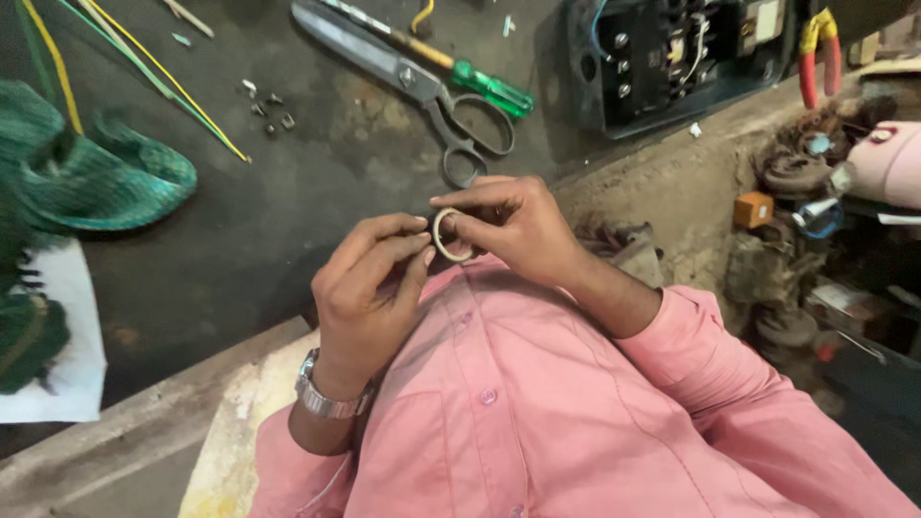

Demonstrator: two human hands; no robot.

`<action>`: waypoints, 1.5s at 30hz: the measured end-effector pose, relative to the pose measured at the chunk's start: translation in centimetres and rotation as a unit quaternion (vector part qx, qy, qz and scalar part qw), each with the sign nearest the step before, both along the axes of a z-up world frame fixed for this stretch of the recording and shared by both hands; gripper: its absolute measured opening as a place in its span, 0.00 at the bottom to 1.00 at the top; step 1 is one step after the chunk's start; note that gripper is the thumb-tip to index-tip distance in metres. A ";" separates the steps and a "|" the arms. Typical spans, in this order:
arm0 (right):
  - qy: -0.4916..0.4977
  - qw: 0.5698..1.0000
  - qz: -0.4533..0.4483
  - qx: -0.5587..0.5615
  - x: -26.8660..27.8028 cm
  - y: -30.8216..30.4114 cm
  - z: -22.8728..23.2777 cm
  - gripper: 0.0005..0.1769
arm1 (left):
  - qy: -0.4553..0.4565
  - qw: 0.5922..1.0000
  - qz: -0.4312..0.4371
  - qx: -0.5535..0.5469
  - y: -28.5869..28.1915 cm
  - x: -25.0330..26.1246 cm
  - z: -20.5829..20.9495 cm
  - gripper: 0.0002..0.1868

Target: The person works on an open electrical device on a workbench, using pliers, scissors, and a screwdriver to strip, cut, and connect wires. They also use electrical tape to insulate connections and adjust components within the device.

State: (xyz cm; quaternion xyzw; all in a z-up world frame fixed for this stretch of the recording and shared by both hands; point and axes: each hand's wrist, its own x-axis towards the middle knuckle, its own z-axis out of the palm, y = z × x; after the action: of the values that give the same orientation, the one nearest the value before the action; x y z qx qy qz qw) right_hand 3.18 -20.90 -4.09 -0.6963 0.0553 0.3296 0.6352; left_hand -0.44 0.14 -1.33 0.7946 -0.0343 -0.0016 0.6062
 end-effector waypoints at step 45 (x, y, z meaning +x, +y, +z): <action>0.092 0.993 -0.059 0.043 1.8 -1.1 1.6 0.10 | -0.133 0.982 0.007 0.132 -2.6 -0.6 3.6 0.09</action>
State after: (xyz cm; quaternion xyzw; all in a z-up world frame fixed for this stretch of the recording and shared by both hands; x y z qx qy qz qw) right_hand 4.95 -22.04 -2.53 -0.6303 0.1400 0.3566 0.6753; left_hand -1.02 -2.48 2.24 0.8610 -0.1088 0.1036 0.4859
